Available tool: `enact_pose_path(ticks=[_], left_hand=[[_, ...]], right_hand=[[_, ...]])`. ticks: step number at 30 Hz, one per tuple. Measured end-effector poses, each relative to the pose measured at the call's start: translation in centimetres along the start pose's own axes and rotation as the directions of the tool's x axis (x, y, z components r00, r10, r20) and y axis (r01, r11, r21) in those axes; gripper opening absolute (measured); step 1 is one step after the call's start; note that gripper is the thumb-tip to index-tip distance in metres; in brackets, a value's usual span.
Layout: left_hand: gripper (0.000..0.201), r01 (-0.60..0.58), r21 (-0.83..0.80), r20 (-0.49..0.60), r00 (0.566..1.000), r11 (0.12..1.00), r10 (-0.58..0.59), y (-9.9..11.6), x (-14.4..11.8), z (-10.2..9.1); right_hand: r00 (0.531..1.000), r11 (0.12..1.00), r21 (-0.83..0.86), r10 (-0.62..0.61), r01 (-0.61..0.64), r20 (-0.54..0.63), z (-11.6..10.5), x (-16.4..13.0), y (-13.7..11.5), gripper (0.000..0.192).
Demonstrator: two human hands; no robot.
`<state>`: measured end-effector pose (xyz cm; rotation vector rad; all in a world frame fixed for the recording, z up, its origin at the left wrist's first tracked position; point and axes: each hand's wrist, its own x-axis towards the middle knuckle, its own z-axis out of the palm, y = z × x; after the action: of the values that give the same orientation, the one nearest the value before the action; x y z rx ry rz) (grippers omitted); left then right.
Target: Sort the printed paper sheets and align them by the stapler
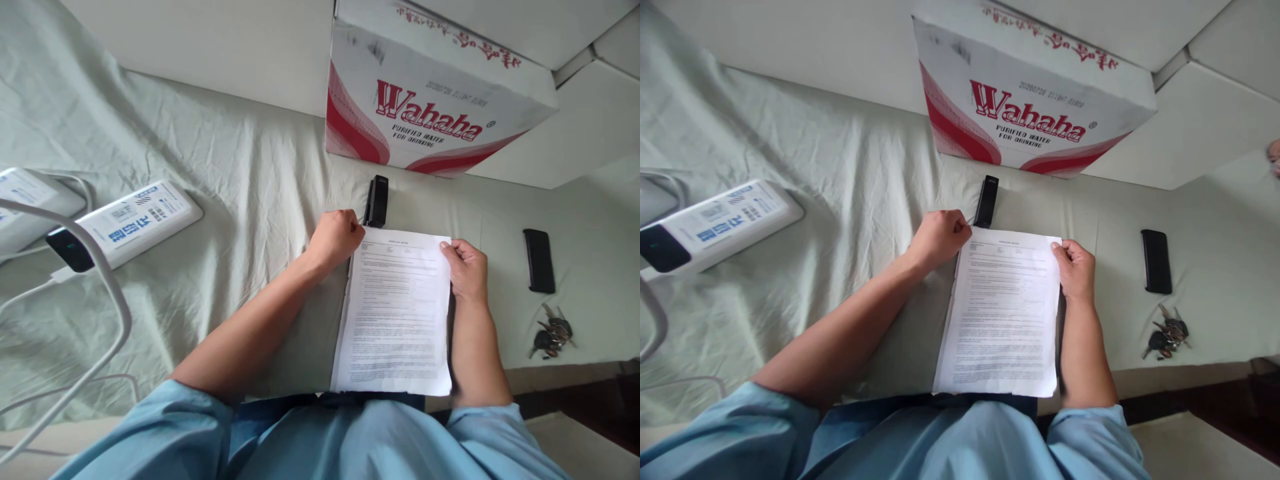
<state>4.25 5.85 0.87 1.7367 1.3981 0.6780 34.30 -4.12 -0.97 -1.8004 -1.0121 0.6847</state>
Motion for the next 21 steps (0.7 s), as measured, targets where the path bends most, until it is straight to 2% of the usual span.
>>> enact_pose_path(ticks=[3, 7, 9, 12, 15, 21], left_hand=[[0.022, -0.026, 0.008, -0.041, 0.999, 1.0, 0.026, -0.1, -0.2, 0.3], [0.016, -0.031, 0.039, -0.026, 0.999, 0.999, 0.032, -0.4, -0.5, 0.6], [0.026, -0.087, 0.02, -0.048, 0.995, 0.996, 0.087, -0.7, -0.7, 0.6], [0.052, -0.253, -0.001, -0.102, 0.962, 0.967, 0.252, -1.4, -0.7, 0.6], [0.058, -0.352, 0.05, -0.074, 0.932, 0.935, 0.355, -2.0, -0.7, 0.5], [0.059, -0.26, 0.246, -0.02, 0.962, 0.934, 0.273, -1.6, -1.0, 0.8]], right_hand=[[0.999, 1.0, 0.001, -0.004, 0.004, -0.049, 0.1, 0.1, -0.1, 0.035], [0.994, 1.0, 0.004, -0.02, 0.02, -0.112, -0.1, 0.3, 0.0, 0.036], [0.992, 1.0, -0.001, -0.03, 0.03, -0.126, -0.3, 0.4, 0.2, 0.038], [0.992, 0.999, 0.008, -0.03, 0.031, -0.123, -0.6, 0.5, 0.5, 0.041], [0.993, 0.999, 0.01, -0.037, 0.038, -0.11, -0.7, 0.6, 0.6, 0.042], [0.991, 0.997, 0.061, -0.043, 0.051, -0.128, -0.6, 0.6, 0.3, 0.046]])
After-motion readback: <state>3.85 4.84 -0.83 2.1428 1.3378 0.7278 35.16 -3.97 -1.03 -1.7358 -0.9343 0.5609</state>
